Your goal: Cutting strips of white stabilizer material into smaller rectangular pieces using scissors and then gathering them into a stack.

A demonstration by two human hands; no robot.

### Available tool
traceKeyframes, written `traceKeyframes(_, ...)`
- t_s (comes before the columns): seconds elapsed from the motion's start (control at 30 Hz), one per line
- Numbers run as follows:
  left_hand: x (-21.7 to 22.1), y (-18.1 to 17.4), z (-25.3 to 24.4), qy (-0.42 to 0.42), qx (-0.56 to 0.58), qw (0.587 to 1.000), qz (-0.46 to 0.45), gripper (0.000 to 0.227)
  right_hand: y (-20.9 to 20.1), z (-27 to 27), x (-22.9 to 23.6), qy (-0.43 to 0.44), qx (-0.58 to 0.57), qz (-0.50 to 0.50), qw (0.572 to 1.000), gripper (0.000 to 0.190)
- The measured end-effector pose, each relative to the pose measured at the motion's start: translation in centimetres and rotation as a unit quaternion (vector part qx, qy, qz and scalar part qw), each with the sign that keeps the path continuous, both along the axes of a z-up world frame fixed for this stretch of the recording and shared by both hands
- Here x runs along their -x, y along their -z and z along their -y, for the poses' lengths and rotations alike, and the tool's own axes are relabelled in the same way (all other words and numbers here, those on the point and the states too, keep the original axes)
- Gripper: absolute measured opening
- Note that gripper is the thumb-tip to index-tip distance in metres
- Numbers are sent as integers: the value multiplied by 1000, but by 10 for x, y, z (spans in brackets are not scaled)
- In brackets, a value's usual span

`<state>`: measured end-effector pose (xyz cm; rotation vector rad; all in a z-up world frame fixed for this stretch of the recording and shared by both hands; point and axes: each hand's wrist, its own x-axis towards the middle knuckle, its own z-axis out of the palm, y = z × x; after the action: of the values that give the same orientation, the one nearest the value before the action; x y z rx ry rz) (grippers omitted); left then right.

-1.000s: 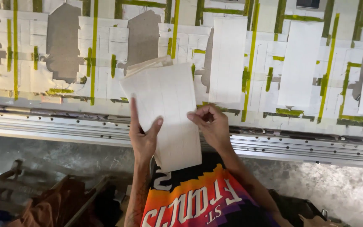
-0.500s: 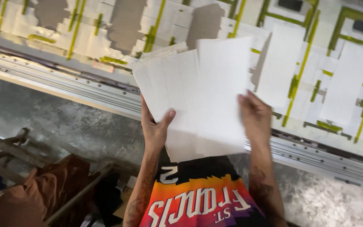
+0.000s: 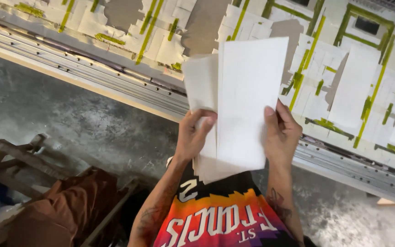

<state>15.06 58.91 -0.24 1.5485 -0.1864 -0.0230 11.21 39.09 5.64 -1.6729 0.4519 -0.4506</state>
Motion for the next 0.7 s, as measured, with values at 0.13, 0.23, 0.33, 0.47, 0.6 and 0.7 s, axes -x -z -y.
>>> traceKeyframes(0.13, -2, -20, -3, 0, -17, 1000, -8, 16, -11, -19, -11, -8, 46, 26, 999, 29)
traceKeyframes(0.23, -10, -14, -10, 8, -21, 1000, -18, 16, -10, -12, -17, -9, 19, 11, 1000, 26)
traceKeyframes(0.33, -22, -10, -15, 29, -31, 999, -33, 16, 2, 1, -25, -11, -19, -7, 1000, 21)
traceKeyframes(0.47, -46, -9, -8, 68, -83, 993, -40, 20, 8, 22, -37, -5, -68, -36, 997, 18)
traceKeyframes(0.6, -75, -16, 16, 100, -118, 987, -45, 22, 9, 48, -60, -4, -71, -73, 995, 6)
traceKeyframes(0.7, -95, -22, 43, 106, -152, 982, -28, 23, 1, 76, -81, 4, -44, -87, 995, 8)
